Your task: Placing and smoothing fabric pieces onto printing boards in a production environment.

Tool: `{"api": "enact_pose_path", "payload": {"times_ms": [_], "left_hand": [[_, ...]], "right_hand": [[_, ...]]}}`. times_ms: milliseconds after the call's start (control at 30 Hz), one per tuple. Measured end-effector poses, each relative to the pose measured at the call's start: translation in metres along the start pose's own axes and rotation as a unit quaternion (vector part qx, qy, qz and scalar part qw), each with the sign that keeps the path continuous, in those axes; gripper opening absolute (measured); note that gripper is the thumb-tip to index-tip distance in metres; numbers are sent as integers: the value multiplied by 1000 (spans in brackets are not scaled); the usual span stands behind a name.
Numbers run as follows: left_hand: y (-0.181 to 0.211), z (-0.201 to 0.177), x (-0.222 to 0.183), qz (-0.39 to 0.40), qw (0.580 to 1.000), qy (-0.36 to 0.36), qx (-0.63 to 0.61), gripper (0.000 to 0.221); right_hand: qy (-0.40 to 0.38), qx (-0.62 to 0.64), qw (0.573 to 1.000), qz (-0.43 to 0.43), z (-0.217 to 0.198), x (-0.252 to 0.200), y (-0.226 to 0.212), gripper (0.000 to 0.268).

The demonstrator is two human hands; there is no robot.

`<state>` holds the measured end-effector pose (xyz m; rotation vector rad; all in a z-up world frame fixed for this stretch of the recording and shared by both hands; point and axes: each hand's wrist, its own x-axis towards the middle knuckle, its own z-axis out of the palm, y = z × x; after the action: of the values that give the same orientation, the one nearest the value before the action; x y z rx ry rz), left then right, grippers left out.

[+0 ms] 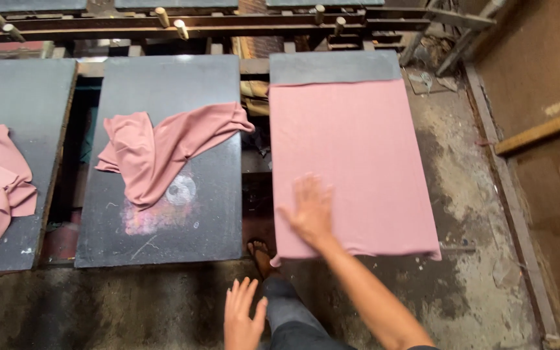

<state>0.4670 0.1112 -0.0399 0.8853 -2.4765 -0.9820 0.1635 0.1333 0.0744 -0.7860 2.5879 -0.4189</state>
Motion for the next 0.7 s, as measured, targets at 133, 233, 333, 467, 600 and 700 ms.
{"api": "enact_pose_path", "payload": {"times_ms": [133,233,333,467,600,700], "left_hand": [[3,-78,94,-42,998,6,-45,33],[-40,-126,164,-36,994,92,-47,27],[-98,-162,228,-124,980,150,-41,35],[-163,-180,318,-110,976,150,109,53],[-206,-168,351,-196,964,140,112,23],[-219,-174,348,-187,974,126,-35,25]], "right_hand": [[47,-67,985,-151,61,31,-7,94],[63,-26,993,-92,43,63,33,97],[107,-23,993,41,0,111,92,101],[218,-21,967,131,-34,173,130,94],[278,-23,960,33,25,191,32,80],[256,0,938,-233,77,177,-89,63]]}}
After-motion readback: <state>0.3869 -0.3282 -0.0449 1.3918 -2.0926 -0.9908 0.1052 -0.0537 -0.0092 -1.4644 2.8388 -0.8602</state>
